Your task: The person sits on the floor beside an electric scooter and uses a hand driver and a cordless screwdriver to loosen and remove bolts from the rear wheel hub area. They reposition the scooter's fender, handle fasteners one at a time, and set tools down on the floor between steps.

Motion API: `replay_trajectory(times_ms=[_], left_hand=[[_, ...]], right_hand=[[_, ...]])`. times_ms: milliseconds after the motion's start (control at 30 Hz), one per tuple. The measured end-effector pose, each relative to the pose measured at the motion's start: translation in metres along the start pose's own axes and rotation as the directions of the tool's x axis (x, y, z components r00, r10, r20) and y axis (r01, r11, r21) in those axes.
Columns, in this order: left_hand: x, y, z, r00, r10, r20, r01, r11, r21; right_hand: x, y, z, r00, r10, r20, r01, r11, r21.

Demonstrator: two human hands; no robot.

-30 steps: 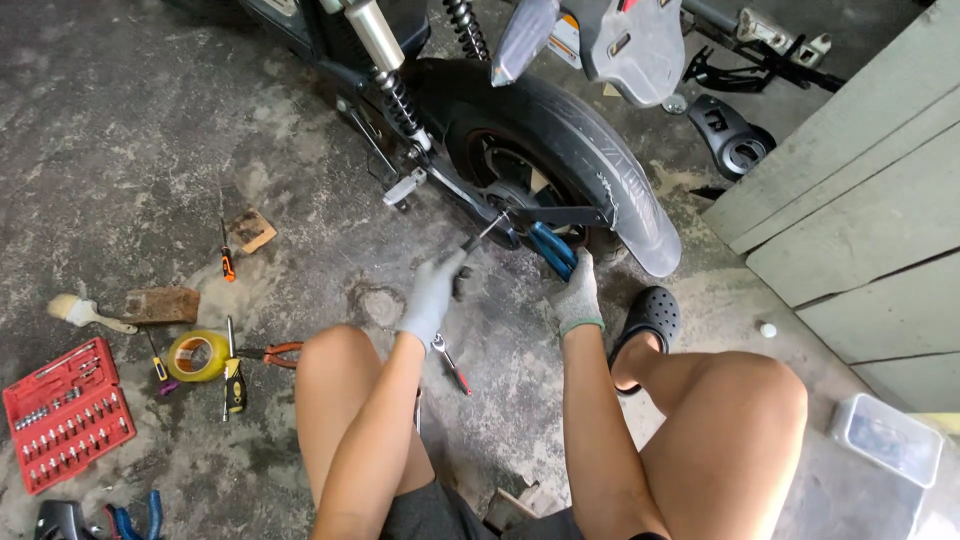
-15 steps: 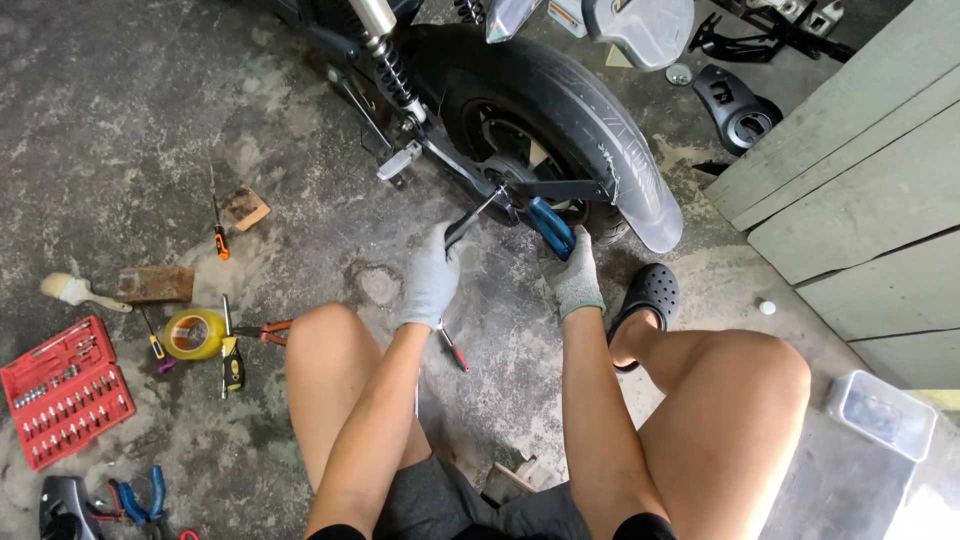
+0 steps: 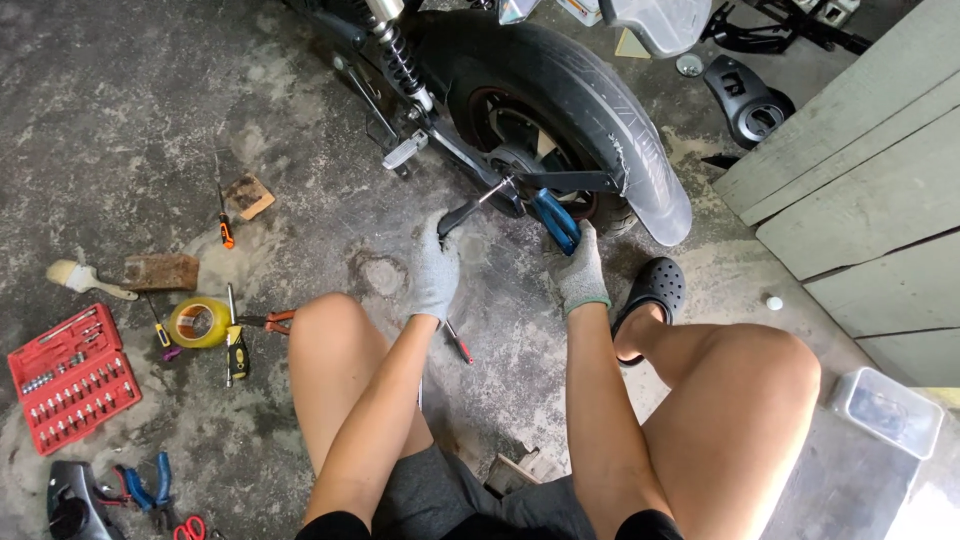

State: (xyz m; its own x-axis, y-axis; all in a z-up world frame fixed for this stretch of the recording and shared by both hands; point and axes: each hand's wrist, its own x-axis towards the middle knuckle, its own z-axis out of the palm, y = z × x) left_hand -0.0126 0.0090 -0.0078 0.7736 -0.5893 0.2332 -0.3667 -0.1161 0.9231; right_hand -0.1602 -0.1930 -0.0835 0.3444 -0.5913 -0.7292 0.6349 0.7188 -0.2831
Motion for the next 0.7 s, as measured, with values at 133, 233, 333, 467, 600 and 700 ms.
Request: replay_trajectory(times_ms=[133,233,333,467,600,700], left_hand=[[0.001,0.008,0.000,0.997,0.012,-0.075,-0.006,0.997,0.074],[0.004,-0.009,-0.001,0.993,0.085,-0.086,-0.070,0.985,0.160],[0.006,-0.012,-0.001,0.996,0.057,-0.071,-0.041,0.978,0.207],[0.013,-0.009,-0.001,0.900,-0.431,0.056,0.416,0.891,0.181],[0.016,-0.028,0.000,0.779,-0.600,0.181,0.621,0.701,-0.350],[0.020,-0.067,0.004,0.751,-0.601,0.273,0.660,0.667,-0.347]], right_hand=[[-0.016,0.000,0.005,0.998,0.039,0.039,-0.039,0.999,-0.002],[-0.028,0.001,0.012,0.999,0.028,-0.028,-0.029,0.999,-0.021],[-0.030,0.001,0.014,0.999,0.017,-0.032,-0.018,1.000,-0.023],[0.000,0.003,-0.002,0.997,-0.006,0.073,0.005,1.000,0.012],[-0.035,0.001,0.014,1.000,0.022,-0.014,-0.022,0.999,-0.025],[-0.029,0.003,0.012,1.000,0.021,-0.018,-0.020,1.000,0.007]])
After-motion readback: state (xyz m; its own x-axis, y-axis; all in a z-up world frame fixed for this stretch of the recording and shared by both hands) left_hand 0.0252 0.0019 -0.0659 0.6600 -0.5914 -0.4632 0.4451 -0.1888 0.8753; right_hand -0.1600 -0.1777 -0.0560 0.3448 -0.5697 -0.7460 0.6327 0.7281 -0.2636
